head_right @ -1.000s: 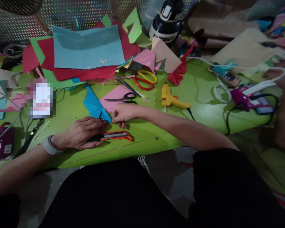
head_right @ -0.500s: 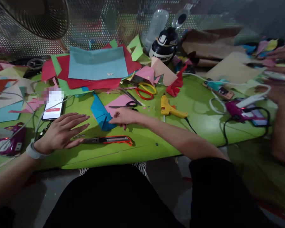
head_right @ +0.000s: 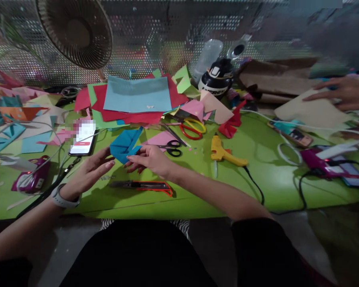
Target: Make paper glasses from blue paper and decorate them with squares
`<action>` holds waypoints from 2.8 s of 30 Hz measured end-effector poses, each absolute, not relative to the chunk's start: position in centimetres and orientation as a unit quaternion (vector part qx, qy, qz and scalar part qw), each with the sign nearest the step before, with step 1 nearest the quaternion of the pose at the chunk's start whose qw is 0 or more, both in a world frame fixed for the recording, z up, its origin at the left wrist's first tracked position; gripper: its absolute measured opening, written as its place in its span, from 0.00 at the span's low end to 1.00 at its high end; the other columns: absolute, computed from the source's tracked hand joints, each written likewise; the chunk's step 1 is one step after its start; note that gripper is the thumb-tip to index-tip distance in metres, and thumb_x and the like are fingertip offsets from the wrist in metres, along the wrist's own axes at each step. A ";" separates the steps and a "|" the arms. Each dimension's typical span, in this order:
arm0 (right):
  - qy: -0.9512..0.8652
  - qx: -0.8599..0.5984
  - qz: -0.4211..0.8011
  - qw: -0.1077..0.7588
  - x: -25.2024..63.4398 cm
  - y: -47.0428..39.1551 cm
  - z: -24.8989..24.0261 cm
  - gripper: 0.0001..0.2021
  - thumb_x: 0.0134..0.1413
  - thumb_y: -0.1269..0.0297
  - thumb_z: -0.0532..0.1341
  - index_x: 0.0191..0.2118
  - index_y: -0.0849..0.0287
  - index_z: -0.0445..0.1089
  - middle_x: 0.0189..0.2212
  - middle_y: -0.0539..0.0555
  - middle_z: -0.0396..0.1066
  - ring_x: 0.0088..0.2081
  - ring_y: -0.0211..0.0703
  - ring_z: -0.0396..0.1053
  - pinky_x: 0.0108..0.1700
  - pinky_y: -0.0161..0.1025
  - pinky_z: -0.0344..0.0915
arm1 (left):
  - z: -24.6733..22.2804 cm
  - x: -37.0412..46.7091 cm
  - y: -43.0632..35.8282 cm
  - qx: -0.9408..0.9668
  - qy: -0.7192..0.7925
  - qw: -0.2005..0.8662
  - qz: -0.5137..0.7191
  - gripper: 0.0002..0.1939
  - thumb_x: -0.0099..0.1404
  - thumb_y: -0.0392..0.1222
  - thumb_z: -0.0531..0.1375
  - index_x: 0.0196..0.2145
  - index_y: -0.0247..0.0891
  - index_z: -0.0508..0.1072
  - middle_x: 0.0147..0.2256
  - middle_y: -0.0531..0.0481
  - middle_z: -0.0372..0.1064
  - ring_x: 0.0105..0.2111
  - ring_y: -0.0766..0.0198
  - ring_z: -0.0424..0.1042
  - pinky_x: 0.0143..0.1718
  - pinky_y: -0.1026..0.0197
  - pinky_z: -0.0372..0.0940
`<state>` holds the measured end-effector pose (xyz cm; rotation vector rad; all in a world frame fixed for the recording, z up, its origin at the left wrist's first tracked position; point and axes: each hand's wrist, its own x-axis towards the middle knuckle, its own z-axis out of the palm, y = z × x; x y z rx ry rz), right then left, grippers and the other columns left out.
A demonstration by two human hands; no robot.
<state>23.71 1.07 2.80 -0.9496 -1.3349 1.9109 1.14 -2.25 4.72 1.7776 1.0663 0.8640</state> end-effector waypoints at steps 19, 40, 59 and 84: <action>-0.876 -0.294 0.060 0.376 31.6 2.5 3.7 0.21 0.63 0.70 0.61 0.61 0.49 0.69 0.56 0.58 0.72 0.57 0.50 0.71 0.55 0.50 0.72 | 4.5 0.0 3.4 0.571 0.439 0.577 0.384 0.31 0.69 0.46 0.62 0.66 0.43 0.61 0.32 0.52 0.72 0.29 0.68 0.74 0.27 0.67 0.71; -0.962 -0.158 0.029 0.222 28.9 3.1 -4.1 0.19 0.64 0.76 0.56 0.55 0.56 0.75 0.57 0.62 0.73 0.57 0.52 0.73 0.57 0.55 0.72 | -1.8 1.3 6.6 0.893 0.391 0.100 0.197 0.16 0.72 0.47 0.58 0.51 0.39 0.76 0.58 0.39 0.71 0.57 0.50 0.71 0.58 0.45 0.67; -0.915 -0.171 0.238 0.279 28.6 1.9 -3.7 0.11 0.67 0.66 0.58 0.46 0.56 0.79 0.47 0.59 0.79 0.51 0.45 0.74 0.51 0.48 0.72 | -1.5 2.3 4.2 0.918 0.366 0.113 0.104 0.37 0.73 0.60 0.52 0.64 0.24 0.64 0.66 0.30 0.57 0.68 0.47 0.57 0.69 0.46 0.52; -0.830 -0.467 0.219 0.212 25.0 1.8 -2.3 0.15 0.68 0.55 0.58 0.32 0.57 0.69 0.36 0.55 0.71 0.41 0.46 0.69 0.41 0.43 0.64 | -1.0 2.5 3.9 0.901 0.381 0.167 0.125 0.38 0.68 0.61 0.57 0.67 0.33 0.61 0.68 0.35 0.56 0.68 0.45 0.56 0.70 0.41 0.49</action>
